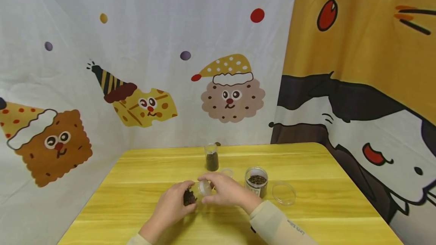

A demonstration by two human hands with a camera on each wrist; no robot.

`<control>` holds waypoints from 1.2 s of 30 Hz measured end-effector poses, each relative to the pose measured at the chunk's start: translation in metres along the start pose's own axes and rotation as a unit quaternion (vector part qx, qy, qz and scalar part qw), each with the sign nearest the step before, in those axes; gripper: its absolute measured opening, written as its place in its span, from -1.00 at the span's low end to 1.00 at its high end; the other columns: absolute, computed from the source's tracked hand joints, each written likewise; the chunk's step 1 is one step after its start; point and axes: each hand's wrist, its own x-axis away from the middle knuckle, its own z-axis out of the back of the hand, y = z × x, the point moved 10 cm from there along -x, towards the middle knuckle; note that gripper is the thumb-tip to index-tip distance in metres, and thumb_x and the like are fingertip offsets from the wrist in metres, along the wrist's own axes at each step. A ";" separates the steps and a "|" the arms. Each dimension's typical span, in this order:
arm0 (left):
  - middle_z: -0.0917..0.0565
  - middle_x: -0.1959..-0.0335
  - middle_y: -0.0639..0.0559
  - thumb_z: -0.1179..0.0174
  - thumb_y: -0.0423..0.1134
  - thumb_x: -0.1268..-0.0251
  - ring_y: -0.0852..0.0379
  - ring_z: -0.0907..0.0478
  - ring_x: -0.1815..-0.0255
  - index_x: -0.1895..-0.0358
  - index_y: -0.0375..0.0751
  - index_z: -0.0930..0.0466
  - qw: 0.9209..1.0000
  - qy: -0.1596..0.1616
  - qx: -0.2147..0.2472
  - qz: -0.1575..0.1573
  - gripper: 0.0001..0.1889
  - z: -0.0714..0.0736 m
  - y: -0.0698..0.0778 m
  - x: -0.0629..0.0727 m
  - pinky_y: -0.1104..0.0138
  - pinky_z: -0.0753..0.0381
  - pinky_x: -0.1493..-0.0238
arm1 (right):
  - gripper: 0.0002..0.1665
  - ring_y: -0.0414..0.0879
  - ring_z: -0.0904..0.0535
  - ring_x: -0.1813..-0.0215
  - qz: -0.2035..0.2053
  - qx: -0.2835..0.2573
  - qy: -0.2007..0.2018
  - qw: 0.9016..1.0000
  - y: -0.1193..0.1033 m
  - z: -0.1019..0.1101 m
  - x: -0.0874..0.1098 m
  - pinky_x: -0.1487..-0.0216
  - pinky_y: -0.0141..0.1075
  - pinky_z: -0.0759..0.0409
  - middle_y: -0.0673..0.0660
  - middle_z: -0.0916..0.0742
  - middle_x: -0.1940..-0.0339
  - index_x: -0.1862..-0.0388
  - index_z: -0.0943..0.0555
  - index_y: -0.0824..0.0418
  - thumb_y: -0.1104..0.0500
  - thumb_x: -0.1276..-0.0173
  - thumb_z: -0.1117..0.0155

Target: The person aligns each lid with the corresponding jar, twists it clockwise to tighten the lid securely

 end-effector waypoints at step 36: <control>-0.79 -0.16 -0.16 -0.70 -0.02 -0.01 -0.15 -0.76 -0.11 -0.28 -0.10 -0.66 1.000 0.000 -0.014 -0.001 -0.29 -0.001 0.003 0.002 -0.09 -0.79 -0.09 | -0.08 -0.16 -0.72 -0.06 -0.012 -0.020 -0.012 1.000 0.003 -0.004 0.003 -0.04 -0.28 -0.76 0.12 -0.70 -0.36 -0.64 -0.38 0.08 -0.18 -0.44 -0.50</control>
